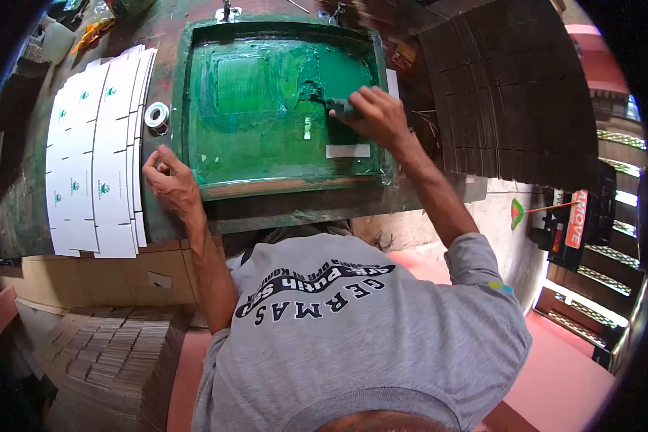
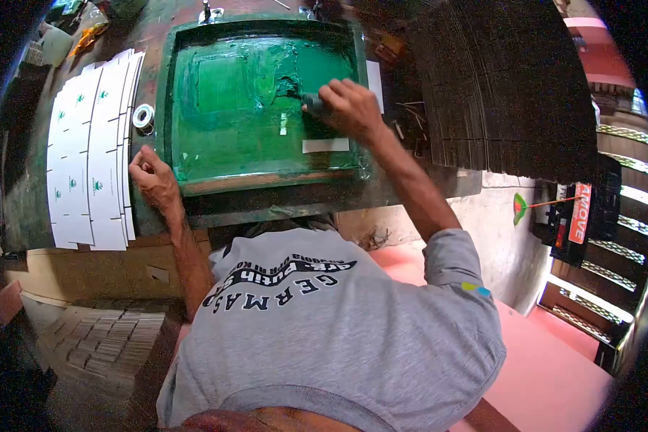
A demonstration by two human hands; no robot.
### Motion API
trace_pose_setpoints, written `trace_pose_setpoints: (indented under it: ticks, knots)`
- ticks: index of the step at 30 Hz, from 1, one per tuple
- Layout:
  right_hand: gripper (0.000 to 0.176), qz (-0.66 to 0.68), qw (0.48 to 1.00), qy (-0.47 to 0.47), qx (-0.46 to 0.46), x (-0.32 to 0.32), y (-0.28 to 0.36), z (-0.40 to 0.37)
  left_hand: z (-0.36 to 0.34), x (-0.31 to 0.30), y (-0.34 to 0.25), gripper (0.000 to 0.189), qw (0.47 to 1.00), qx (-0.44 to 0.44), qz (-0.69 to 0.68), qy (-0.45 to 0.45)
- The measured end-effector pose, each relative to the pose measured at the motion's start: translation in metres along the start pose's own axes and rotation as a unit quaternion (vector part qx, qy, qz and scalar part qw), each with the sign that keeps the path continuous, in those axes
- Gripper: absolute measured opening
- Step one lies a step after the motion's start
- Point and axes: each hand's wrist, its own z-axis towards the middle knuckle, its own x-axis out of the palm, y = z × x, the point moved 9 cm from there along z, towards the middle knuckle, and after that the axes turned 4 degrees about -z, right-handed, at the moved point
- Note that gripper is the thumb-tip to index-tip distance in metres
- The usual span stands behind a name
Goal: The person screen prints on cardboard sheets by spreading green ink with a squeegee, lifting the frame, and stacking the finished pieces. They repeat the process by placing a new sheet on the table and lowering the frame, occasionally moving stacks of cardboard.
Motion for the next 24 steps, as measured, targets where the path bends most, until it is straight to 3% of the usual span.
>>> trace_pose_setpoints:
  ticks: [2, 4, 8, 10, 15, 17, 24]
  knots:
    - [0.043, -0.007, 0.999, 0.053, 0.006, 0.007, -0.029, 0.022, -0.003, -0.006, -0.013, 0.037, 0.995, 0.094, -0.009, -0.045]
    - [0.047, 0.067, 0.99, 0.12, 0.033, 0.023, -0.06, 0.052, -0.003, -0.006, -0.011, 0.033, 0.996, 0.082, 0.008, -0.036]
    - [0.054, -0.008, 0.993, 0.114, 0.043, 0.061, -0.112, 0.109, -0.003, -0.01, -0.014, 0.032, 0.994, 0.099, 0.017, -0.047]
    - [0.058, -0.02, 0.997, 0.061, -0.031, 0.082, -0.118, 0.121, -0.003, -0.01, -0.014, 0.031, 0.994, 0.096, 0.021, -0.05]
    - [0.058, -0.035, 0.992, 0.116, -0.023, 0.099, -0.12, 0.109, -0.003, -0.009, -0.011, 0.028, 0.994, 0.097, 0.004, -0.055]
    - [0.055, -0.005, 0.998, 0.022, -0.061, 0.075, -0.108, 0.089, -0.001, -0.007, -0.009, 0.028, 0.994, 0.1, 0.009, -0.051]
    - [0.045, -0.046, 0.999, -0.001, 0.003, 0.028, -0.033, 0.022, -0.002, -0.007, -0.009, 0.029, 0.994, 0.097, 0.001, -0.045]
